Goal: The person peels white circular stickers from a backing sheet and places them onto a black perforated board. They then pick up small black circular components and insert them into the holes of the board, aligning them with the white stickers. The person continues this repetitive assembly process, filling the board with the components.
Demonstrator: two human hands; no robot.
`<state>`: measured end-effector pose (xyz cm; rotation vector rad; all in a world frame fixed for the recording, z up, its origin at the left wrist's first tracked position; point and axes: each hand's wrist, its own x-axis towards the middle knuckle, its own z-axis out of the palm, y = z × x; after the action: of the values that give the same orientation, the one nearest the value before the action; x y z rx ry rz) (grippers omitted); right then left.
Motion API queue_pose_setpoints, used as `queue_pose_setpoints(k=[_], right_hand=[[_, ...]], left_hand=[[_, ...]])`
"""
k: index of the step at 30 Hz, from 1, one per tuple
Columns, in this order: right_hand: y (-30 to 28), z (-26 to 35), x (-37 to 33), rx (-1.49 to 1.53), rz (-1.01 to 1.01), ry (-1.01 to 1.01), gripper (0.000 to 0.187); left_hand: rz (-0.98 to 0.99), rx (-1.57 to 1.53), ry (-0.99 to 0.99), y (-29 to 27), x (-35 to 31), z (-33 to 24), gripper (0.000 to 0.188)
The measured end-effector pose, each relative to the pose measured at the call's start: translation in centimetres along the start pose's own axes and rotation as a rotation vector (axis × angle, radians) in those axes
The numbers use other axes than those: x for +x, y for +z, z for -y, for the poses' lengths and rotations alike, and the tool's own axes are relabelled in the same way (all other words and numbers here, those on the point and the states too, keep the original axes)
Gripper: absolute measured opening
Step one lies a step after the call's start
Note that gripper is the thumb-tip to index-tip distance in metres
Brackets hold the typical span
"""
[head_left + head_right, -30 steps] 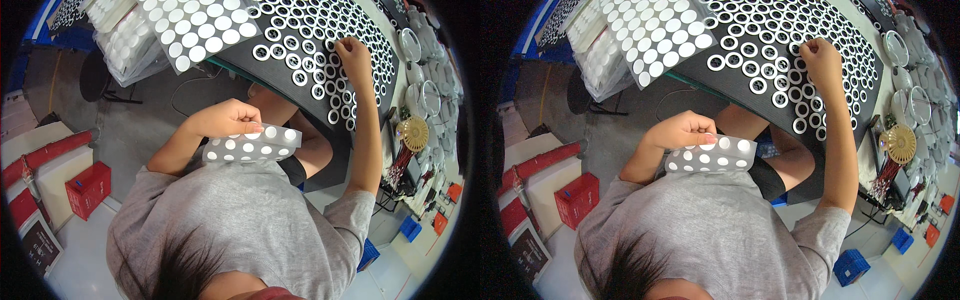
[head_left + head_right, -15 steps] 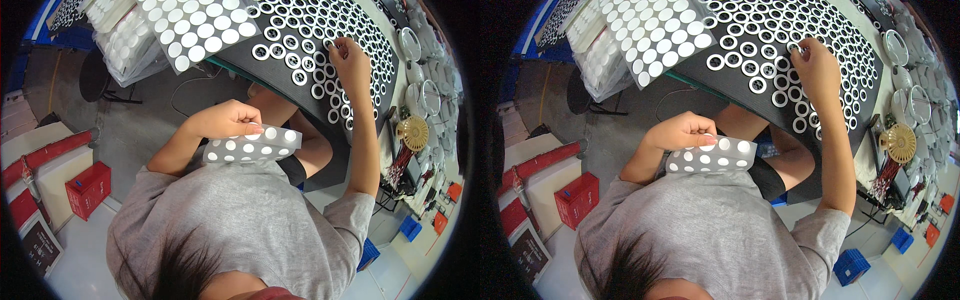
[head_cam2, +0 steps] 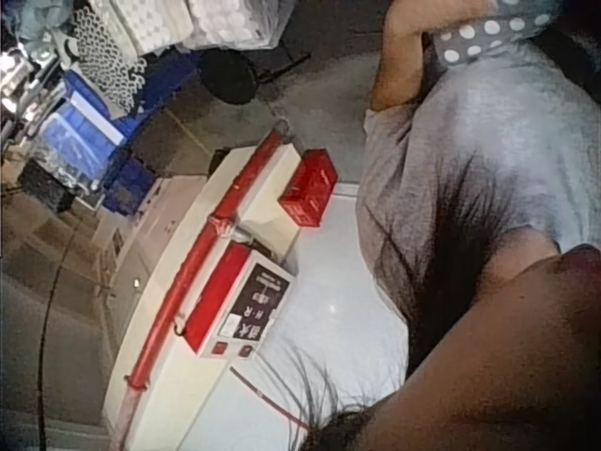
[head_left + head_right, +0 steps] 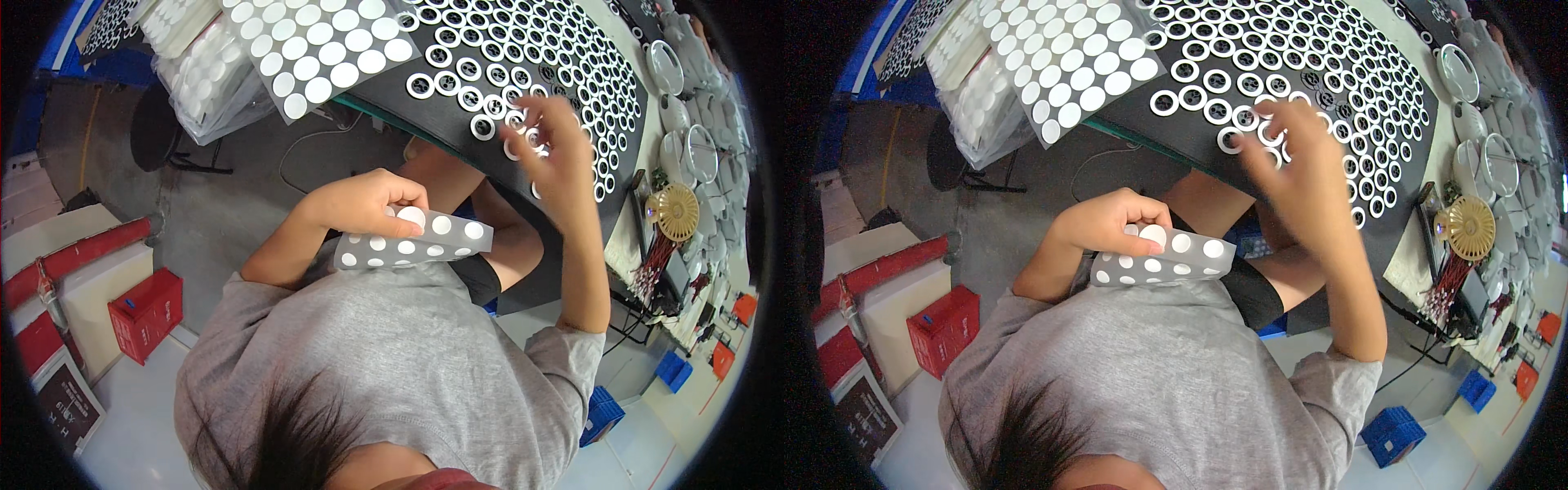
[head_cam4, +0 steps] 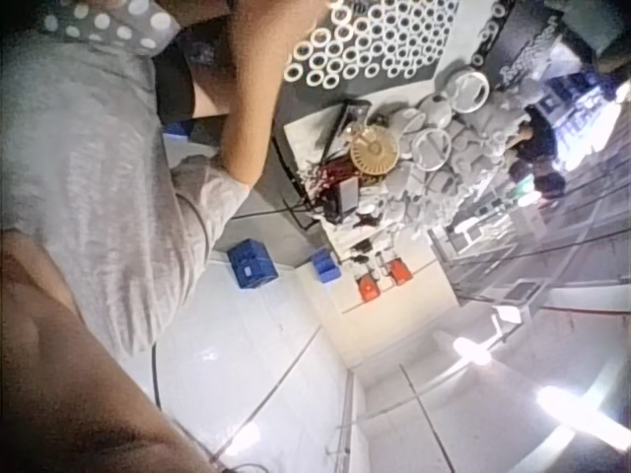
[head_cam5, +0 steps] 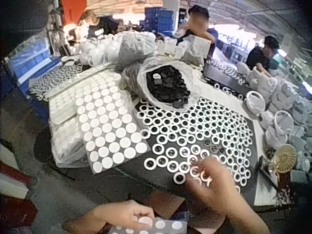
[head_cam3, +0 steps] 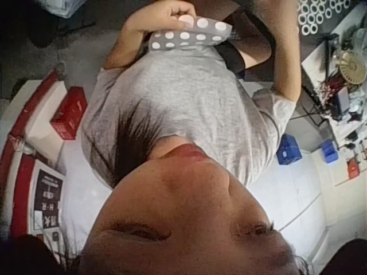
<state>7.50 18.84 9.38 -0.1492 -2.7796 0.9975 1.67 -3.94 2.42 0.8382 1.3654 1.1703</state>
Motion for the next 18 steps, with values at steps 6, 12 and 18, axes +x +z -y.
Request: queue_pose_setpoints(k=[6, 12, 18], right_hand=[[2.3, 3.8, -5.1, -0.126, 0.272, -0.336, 0.049], [3.7, 3.3, -6.6, -0.192, 0.310, -0.312, 0.045], [3.0, 3.1, -6.2, 0.068, 0.302, -0.218, 0.037]], left_hand=[[-0.100, 0.213, 0.174, 0.6, 0.9, 0.5, 0.019], [-0.165, 0.378, 0.248, 1.2, 1.3, 0.0, 0.018], [-0.209, 0.378, 0.264, 1.3, 1.1, -0.1, 0.018]])
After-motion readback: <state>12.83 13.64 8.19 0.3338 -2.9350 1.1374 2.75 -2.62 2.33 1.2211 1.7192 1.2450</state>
